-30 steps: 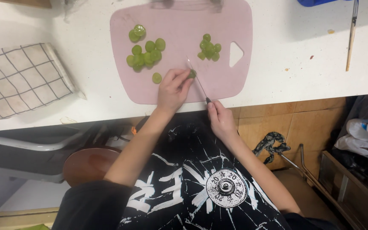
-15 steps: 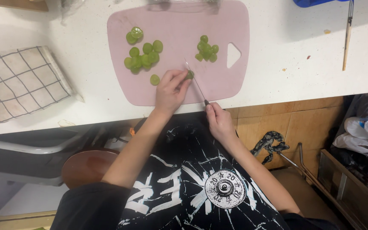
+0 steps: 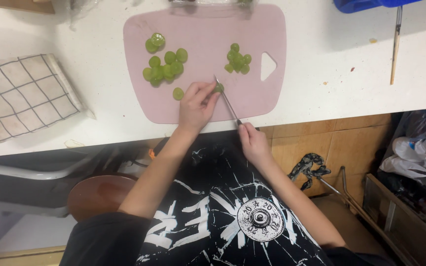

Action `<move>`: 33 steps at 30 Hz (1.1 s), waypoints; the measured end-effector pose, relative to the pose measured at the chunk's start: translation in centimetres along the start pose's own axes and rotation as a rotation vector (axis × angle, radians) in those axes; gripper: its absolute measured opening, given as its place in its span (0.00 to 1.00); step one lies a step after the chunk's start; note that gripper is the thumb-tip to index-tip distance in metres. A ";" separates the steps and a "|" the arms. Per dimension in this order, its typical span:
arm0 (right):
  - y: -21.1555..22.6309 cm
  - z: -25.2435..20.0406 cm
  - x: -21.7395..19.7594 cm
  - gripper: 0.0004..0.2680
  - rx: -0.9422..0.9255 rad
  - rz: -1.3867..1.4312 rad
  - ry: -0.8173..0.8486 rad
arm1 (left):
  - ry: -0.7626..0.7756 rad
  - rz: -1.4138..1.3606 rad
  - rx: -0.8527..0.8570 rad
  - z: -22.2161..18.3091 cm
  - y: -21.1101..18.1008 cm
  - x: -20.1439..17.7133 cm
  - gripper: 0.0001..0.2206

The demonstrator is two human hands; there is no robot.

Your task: Cutting green and purple grapes on a pink cutting board using a knife.

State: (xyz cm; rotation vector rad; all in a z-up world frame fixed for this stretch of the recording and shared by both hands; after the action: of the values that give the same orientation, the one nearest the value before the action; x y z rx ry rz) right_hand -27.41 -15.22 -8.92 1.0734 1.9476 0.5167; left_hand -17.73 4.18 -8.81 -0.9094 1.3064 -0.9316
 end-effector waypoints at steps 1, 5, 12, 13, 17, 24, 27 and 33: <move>-0.7 -0.7 -0.2 0.12 0.020 -0.003 0.000 | 0.004 -0.004 -0.023 -0.1 0.1 0.0 0.13; -1.0 -0.3 -0.4 0.13 -0.027 0.056 -0.039 | 0.024 -0.030 -0.064 0.3 0.0 -0.3 0.13; 1.2 2.8 -2.0 0.14 0.037 0.021 -0.084 | 0.014 -0.049 -0.079 0.0 0.0 -0.5 0.11; 1.5 2.8 -2.6 0.14 0.033 0.037 -0.092 | 0.007 -0.046 -0.089 0.0 -0.1 -0.5 0.12; 1.0 1.4 -3.6 0.14 0.003 0.097 -0.089 | 0.000 -0.045 -0.099 -0.2 -0.2 -0.4 0.12; -0.1 -0.7 -3.0 0.12 -0.016 0.228 -0.103 | -0.037 -0.060 -0.064 -0.1 -0.1 -0.4 0.09; -0.6 -1.2 -1.5 0.12 -0.015 0.227 -0.042 | -0.033 -0.070 -0.066 -0.2 0.0 -0.4 0.10; -0.1 -1.1 -0.5 0.11 0.026 0.210 0.028 | -0.048 -0.074 -0.065 -0.4 0.7 -0.2 0.09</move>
State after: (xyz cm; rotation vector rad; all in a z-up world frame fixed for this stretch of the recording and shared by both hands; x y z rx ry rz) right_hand -28.20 -15.63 -8.09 1.3024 1.8799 0.6252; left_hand -18.15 4.60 -9.45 -1.0303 1.2753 -0.9235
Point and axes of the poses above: each hand's wrist, its own z-axis towards the middle knuckle, its own x-axis out of the palm, y = z × x, the point moved 5 cm from there along z, towards the middle knuckle, and after that the axes turned 3 degrees about -y, right-handed, at the moved point
